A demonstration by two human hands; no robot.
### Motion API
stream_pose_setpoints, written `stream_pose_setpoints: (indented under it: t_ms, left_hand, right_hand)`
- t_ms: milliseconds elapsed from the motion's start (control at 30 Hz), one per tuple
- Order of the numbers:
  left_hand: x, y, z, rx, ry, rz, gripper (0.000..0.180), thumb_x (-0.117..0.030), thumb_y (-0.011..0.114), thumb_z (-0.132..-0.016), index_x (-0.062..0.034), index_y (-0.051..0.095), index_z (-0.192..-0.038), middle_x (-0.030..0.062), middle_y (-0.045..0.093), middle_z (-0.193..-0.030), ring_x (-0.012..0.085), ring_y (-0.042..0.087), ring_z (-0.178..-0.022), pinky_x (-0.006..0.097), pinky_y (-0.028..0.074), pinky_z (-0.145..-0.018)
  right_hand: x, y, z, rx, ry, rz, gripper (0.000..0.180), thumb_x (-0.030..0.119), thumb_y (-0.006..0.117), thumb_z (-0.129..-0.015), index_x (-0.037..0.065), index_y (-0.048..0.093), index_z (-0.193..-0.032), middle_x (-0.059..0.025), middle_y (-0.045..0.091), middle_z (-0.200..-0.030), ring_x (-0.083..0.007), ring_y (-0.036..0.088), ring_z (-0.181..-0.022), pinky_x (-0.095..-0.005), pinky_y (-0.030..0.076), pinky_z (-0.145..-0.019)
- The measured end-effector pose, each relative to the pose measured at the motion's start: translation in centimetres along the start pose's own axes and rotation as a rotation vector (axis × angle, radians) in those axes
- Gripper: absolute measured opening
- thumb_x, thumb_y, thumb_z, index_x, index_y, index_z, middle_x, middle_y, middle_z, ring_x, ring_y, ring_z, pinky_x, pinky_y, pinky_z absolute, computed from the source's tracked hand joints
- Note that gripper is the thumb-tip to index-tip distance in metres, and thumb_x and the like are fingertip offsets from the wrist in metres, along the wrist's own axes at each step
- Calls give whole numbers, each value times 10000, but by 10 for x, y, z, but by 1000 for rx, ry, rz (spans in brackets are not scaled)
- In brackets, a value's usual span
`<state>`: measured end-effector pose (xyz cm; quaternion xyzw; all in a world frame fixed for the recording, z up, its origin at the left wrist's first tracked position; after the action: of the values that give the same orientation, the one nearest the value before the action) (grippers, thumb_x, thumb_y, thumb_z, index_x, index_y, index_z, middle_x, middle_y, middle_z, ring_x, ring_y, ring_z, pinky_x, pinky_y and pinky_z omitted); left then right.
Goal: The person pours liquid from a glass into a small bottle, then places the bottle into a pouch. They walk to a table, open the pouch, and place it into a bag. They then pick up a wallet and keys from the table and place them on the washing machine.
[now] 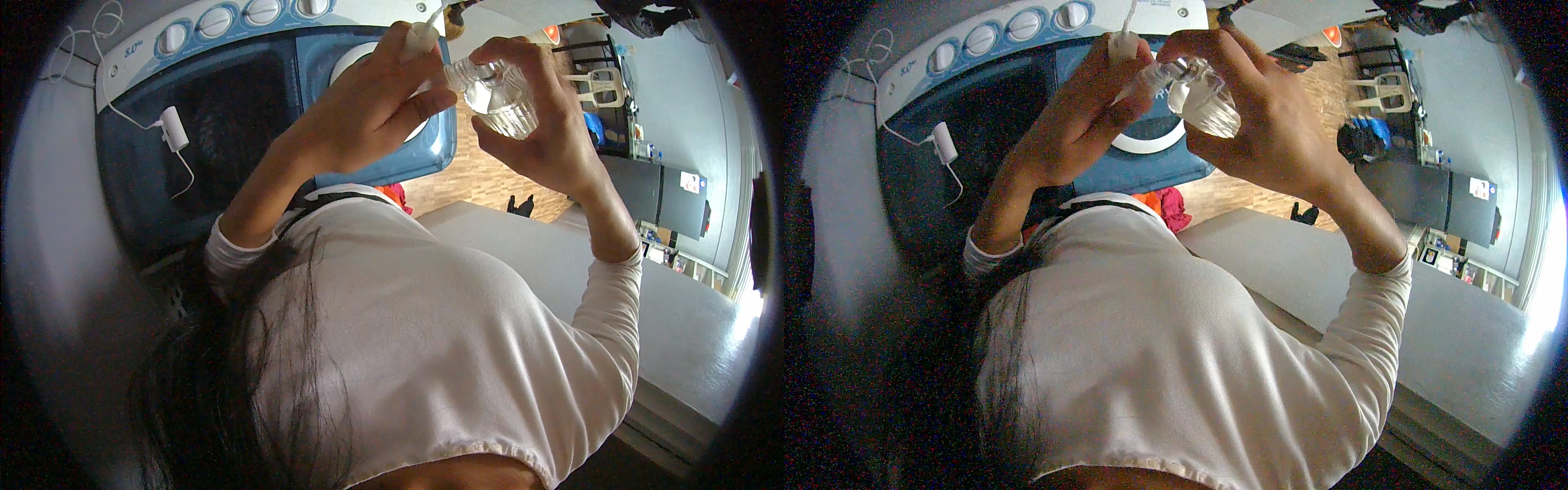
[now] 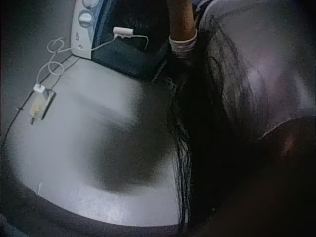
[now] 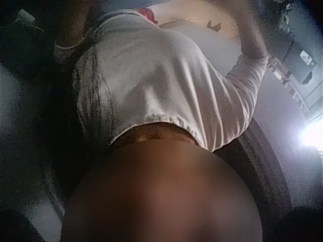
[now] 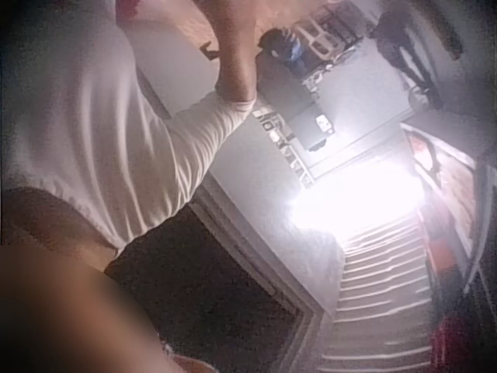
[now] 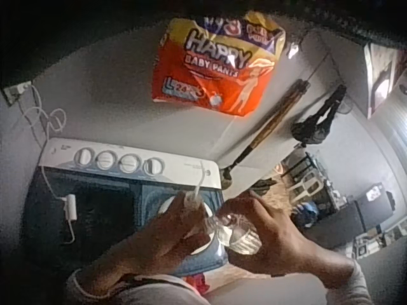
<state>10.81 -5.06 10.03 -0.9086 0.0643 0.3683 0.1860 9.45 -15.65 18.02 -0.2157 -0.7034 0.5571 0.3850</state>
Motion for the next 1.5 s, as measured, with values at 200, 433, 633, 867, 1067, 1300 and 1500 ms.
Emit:
stream_pose_setpoints:
  t_ms: [200,433,633,867,1067,1300,1500]
  left_hand:
    - [2,1,0,26,-26,-14,271,-326,473,-966,-83,517,-1078,189,447,-1034,323,558,-879,425,476,-757]
    - [4,1,1,8,-1,-47,270,-333,473,-965,-84,517,-1058,184,456,-1032,333,556,-880,421,473,-744]
    - [4,0,2,-6,-7,-7,241,-317,490,-960,-98,518,-1059,180,462,-1030,309,562,-863,414,483,-731]
    - [3,1,3,-5,7,-23,246,-316,493,-960,-100,522,-1076,174,462,-1036,309,567,-870,398,488,-729]
    - [3,0,3,-9,29,-47,203,-289,508,-956,-105,518,-1041,163,451,-1044,307,563,-899,399,485,-731]
    - [1,-2,2,14,13,-51,192,-292,492,-962,-117,493,-1040,161,437,-1040,312,560,-899,429,477,-740]
    - [0,-3,2,-19,31,-40,193,-302,485,-964,-120,503,-1027,153,437,-1029,307,557,-892,431,475,-738]
  right_hand:
    - [0,0,0,-2,-2,-16,640,0,715,-658,107,465,-1237,-124,544,-1195,-312,572,-1094,-395,491,-908]
    - [-3,3,-1,0,9,-29,643,-5,718,-650,109,471,-1233,-125,549,-1196,-320,567,-1103,-400,483,-919]
    - [-2,3,-1,-4,-3,-28,635,2,723,-653,98,474,-1229,-133,551,-1192,-316,566,-1102,-393,474,-921]
    - [-2,3,-2,-7,-41,-43,635,-1,717,-653,97,471,-1230,-131,555,-1177,-315,571,-1090,-391,478,-909]
    - [-5,6,-3,0,-11,-53,629,8,720,-650,98,473,-1221,-119,562,-1154,-313,577,-1071,-398,480,-896]
    - [2,2,-3,-42,-72,-21,632,13,726,-646,96,472,-1218,-126,558,-1154,-314,580,-1060,-396,481,-881]
    - [2,2,-3,-33,-58,-24,641,12,732,-645,96,467,-1223,-129,556,-1160,-317,582,-1060,-397,483,-880]
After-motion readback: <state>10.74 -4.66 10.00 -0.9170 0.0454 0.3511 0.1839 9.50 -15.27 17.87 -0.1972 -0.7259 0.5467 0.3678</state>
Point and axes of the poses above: each hand's wrist, its own z-axis away from the middle knuckle, its own y-axis out of the palm, x = y × z, the point moved 8 cm from there along -z, towards the middle knuckle
